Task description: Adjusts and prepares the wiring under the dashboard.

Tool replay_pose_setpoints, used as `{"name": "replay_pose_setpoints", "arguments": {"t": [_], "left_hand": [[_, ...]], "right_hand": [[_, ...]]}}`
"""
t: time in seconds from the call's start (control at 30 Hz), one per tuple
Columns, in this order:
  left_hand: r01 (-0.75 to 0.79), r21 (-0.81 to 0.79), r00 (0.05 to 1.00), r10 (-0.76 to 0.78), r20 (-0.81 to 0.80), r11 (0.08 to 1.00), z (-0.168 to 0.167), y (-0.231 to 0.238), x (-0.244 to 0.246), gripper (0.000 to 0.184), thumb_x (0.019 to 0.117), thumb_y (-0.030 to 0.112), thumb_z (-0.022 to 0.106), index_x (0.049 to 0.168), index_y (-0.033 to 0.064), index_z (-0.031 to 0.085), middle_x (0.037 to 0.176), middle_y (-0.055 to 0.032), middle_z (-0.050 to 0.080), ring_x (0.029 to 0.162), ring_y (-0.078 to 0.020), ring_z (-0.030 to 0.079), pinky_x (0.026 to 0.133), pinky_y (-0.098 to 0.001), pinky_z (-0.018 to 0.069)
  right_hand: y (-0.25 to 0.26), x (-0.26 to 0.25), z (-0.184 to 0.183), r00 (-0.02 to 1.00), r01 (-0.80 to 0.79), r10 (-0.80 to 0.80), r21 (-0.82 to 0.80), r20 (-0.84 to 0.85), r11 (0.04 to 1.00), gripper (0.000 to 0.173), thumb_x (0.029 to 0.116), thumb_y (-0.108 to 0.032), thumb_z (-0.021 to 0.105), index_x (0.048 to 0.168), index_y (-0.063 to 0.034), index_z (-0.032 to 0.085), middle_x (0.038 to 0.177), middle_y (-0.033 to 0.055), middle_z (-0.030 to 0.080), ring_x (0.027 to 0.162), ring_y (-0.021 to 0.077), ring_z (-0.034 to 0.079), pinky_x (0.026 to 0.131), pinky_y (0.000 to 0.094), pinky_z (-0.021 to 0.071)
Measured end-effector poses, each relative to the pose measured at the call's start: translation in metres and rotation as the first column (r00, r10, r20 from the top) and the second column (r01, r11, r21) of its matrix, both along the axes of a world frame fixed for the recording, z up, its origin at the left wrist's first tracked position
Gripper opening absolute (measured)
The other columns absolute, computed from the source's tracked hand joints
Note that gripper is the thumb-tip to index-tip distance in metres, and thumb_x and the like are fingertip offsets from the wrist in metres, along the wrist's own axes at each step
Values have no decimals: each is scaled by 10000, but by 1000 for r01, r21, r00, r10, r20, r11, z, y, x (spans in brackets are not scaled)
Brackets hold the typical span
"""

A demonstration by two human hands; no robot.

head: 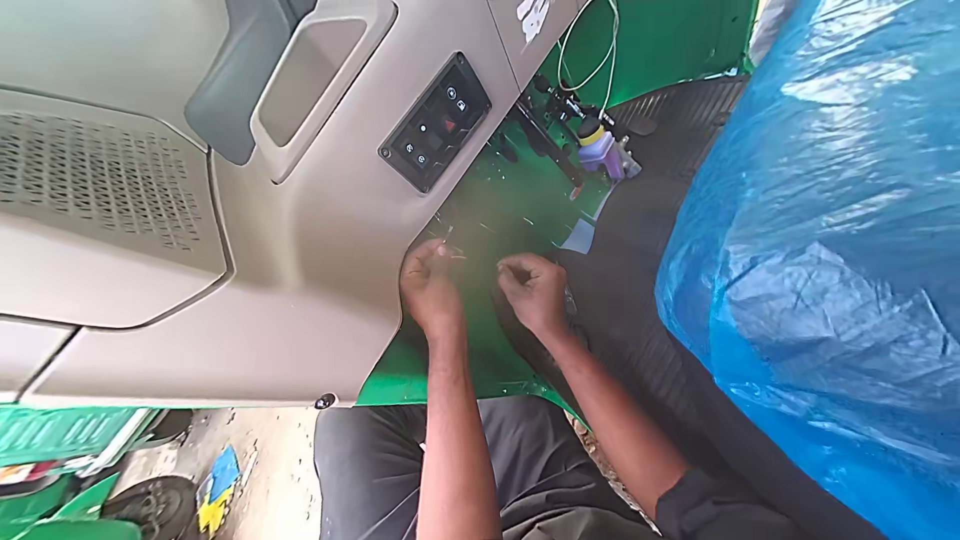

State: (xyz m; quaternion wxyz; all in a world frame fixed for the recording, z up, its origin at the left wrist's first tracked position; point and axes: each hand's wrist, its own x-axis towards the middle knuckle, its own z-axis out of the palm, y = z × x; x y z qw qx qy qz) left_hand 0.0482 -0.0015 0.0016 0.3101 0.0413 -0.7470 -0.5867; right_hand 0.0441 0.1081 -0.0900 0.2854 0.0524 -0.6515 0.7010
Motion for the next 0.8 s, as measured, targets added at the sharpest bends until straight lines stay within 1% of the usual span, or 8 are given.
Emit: {"name": "replay_pose_setpoints", "arguments": {"t": [0.03, 0.1, 0.13, 0.2, 0.33, 0.47, 0.57, 0.8], "left_hand": [[-4, -63, 1000, 4, -7, 998, -3, -2, 0, 143, 1011, 90, 632, 1130, 31, 684, 956, -61, 709, 842, -159, 703, 797, -366, 615], [-14, -162, 1000, 12, -12, 987, -5, -3, -1, 157, 1027, 111, 608, 1148, 41, 681, 999, -52, 700, 870, -149, 699, 815, -363, 610], [-19, -188, 1000, 18, -8, 982, -5, -5, -1, 168, 1036, 119, 591, 1156, 42, 680, 1011, -53, 698, 878, -148, 697, 815, -364, 607], [-25, -221, 1000, 24, -9, 975, -7, -5, -2, 170, 1042, 105, 571, 1150, 34, 683, 988, -65, 700, 845, -152, 700, 774, -361, 614], [-47, -261, 999, 53, 15, 964, -9, -4, -3, 199, 1060, 97, 516, 1177, 41, 668, 976, -67, 691, 802, -146, 696, 720, -340, 615], [-39, -267, 983, 84, 161, 963, -3, -3, 3, 296, 1074, 115, 468, 1350, 88, 572, 1109, -72, 675, 885, -174, 697, 734, -371, 611], [-3, -168, 968, 45, 246, 986, -5, -3, 6, 420, 1065, 131, 490, 1484, 141, 454, 1249, -88, 644, 944, -206, 704, 740, -401, 622], [29, -41, 953, -15, 304, 999, -4, 6, 16, 816, 1014, 153, 610, 1639, 302, 107, 1571, -117, 399, 1097, -259, 683, 830, -441, 626]], "right_hand": [[9, 3, -10, 998, -40, 38, 45, 51, 998, 76, 912, -120, 720, 949, -115, 786, 889, -8, 729, 790, 65, 687, 698, 266, 604], [27, 13, -27, 980, -119, 97, 120, 176, 986, 78, 913, -64, 733, 956, -48, 796, 925, 82, 745, 872, 156, 706, 818, 338, 594], [35, 18, -35, 955, -155, 103, 176, 277, 972, 88, 918, -53, 728, 968, -26, 796, 939, 115, 750, 882, 194, 710, 842, 370, 585], [54, 22, -61, 876, -249, 68, 328, 477, 911, 126, 940, -117, 703, 1009, -61, 791, 958, 100, 744, 872, 201, 713, 837, 401, 590], [83, 25, -102, 679, -467, -29, 462, 734, 754, 197, 976, -163, 631, 1098, -65, 750, 1061, 155, 730, 1005, 322, 702, 906, 544, 554], [81, 16, -107, 700, -448, -67, 510, 711, 734, 222, 1004, -166, 590, 1115, -56, 747, 1064, 156, 731, 1015, 314, 702, 925, 525, 551], [72, 11, -131, 733, -434, -51, 523, 679, 734, 226, 974, -154, 620, 1141, -56, 738, 1040, 126, 737, 964, 265, 709, 906, 481, 567], [68, 17, -143, 792, -340, -57, 517, 607, 785, 178, 970, -180, 643, 1057, -81, 762, 958, 84, 735, 873, 220, 707, 836, 463, 592]]}}
